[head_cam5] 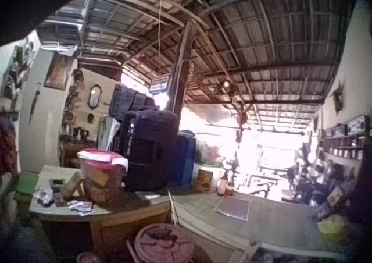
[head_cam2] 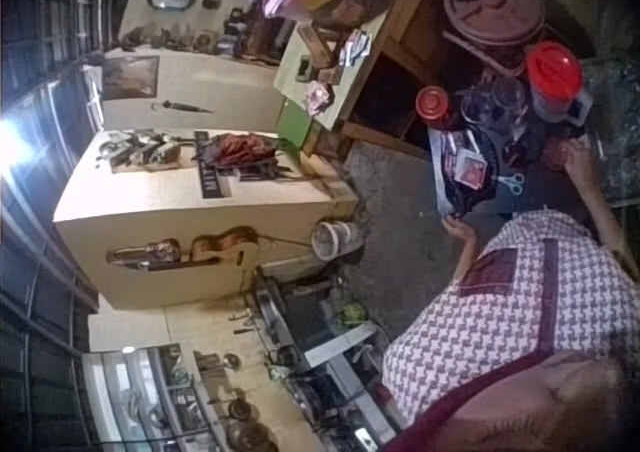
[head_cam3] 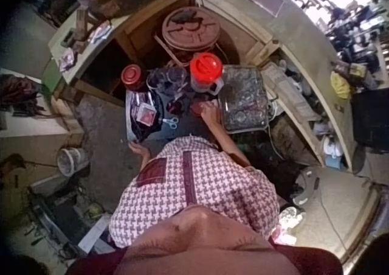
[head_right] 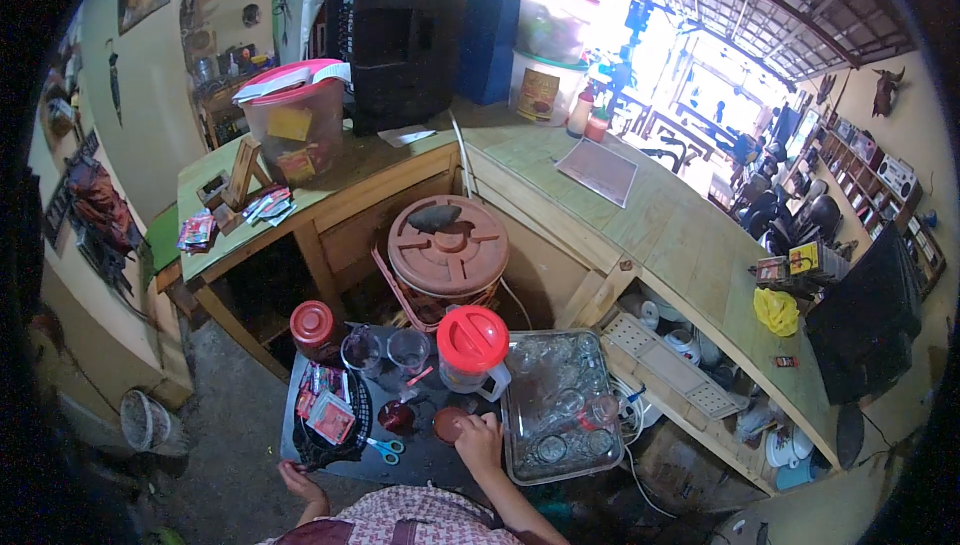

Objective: Preparing a beverage in a glass by adding liquid and ice.

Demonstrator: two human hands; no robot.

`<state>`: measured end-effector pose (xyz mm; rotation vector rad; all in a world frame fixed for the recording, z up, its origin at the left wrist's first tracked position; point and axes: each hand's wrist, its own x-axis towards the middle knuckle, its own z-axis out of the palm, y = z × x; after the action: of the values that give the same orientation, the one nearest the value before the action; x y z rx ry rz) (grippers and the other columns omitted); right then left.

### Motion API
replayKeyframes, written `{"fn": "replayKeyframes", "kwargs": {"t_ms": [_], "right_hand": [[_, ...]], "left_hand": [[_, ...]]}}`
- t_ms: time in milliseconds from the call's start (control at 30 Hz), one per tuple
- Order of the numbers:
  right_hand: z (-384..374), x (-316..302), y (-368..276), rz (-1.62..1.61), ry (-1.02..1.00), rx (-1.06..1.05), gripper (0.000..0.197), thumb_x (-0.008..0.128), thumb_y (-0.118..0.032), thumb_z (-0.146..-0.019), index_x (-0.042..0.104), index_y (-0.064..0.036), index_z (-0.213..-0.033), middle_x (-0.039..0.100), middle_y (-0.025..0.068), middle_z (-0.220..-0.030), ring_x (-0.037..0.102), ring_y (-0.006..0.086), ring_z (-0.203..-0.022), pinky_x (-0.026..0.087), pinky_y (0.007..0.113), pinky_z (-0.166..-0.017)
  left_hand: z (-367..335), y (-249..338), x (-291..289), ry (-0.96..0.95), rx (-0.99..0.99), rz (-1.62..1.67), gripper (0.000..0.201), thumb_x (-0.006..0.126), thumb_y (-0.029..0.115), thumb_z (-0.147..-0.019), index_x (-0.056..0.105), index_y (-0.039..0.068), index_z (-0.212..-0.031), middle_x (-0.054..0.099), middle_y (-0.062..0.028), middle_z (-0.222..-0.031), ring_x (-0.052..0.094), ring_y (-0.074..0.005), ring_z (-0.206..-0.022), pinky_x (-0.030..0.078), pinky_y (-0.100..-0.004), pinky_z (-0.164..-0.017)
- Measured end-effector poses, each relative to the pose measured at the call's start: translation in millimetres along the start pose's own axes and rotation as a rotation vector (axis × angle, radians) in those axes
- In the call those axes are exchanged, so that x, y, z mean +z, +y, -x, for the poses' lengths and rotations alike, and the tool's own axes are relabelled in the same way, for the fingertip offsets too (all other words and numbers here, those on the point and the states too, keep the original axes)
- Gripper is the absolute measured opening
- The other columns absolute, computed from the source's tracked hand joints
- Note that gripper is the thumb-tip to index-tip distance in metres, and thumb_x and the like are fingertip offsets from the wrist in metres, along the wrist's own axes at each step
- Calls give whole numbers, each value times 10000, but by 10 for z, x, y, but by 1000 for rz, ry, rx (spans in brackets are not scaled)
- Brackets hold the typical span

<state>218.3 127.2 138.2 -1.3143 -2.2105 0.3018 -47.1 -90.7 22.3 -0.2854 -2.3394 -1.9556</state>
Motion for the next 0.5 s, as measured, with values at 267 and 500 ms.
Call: {"fn": "replayKeyframes", "kwargs": {"t_ms": [267, 500], "right_hand": [[32, 98, 43, -202, -12, 17, 150, 603, -70, -652, 671, -136, -769, 611, -8, -750, 509, 220, -781, 395, 379, -705], [-11, -39, -68, -6, -12, 13, 186, 595, -45, -645, 674, -148, -778, 626, 8, -775, 514, 227, -766, 414, 371, -675]], "left_hand": [[-527, -547, -1, 662, -906, -540, 501, 369, 483, -882, 533, 67, -1109, 560, -198, -1118, 511, -383, -1053, 387, -452, -888], [-590, -551, 322, 673, -910, -588, 582, 329, 542, -866, 528, 73, -1147, 552, -209, -1136, 504, -398, -1062, 372, -452, -916]]}}
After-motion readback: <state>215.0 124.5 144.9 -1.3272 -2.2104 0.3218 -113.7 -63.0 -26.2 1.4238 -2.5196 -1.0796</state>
